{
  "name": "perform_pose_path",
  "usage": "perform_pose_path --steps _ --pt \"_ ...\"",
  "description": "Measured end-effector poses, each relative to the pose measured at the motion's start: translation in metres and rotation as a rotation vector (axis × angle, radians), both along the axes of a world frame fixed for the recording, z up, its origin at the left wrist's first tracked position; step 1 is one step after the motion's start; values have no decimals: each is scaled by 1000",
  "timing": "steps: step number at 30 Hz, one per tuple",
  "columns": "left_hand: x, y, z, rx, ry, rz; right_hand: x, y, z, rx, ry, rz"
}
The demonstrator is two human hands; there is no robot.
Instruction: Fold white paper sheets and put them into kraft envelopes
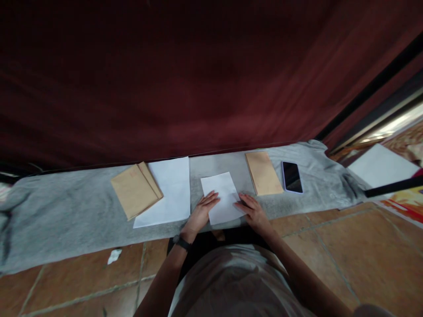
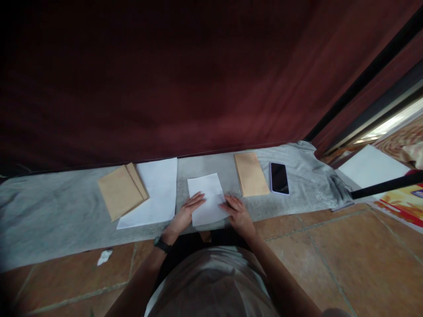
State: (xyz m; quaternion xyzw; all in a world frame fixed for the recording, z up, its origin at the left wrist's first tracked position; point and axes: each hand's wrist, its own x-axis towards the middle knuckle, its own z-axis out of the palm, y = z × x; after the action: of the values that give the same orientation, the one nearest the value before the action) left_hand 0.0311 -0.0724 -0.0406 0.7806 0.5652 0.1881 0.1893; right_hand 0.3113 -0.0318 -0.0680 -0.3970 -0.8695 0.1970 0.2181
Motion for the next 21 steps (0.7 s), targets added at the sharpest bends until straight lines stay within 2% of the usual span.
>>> perform_pose_path --steps 3,6,9,11,13,16,17,19,21 --pt "-8 -1 4 -87 75 -29 2 1 1 32 -61 106" --pt "-20 -4 10 -158 124 -40 3 2 2 56 -52 130" --pt "-18 -5 18 -103 115 17 4 1 3 63 -44 149" --pt "-3 -1 22 11 88 69 3 0 3 67 -47 152" --pt "22 7 21 85 93 53 1 0 3 72 -51 147" --pt "59 24 11 77 150 -7 0 -1 3 84 -52 140" --pt "67 29 7 70 170 12 0 -1 3 88 -51 141" --pt "76 40 -1 66 200 41 1 -1 4 90 -52 148" --pt "73 50 -7 73 221 67 1 -1 5 88 -55 155"
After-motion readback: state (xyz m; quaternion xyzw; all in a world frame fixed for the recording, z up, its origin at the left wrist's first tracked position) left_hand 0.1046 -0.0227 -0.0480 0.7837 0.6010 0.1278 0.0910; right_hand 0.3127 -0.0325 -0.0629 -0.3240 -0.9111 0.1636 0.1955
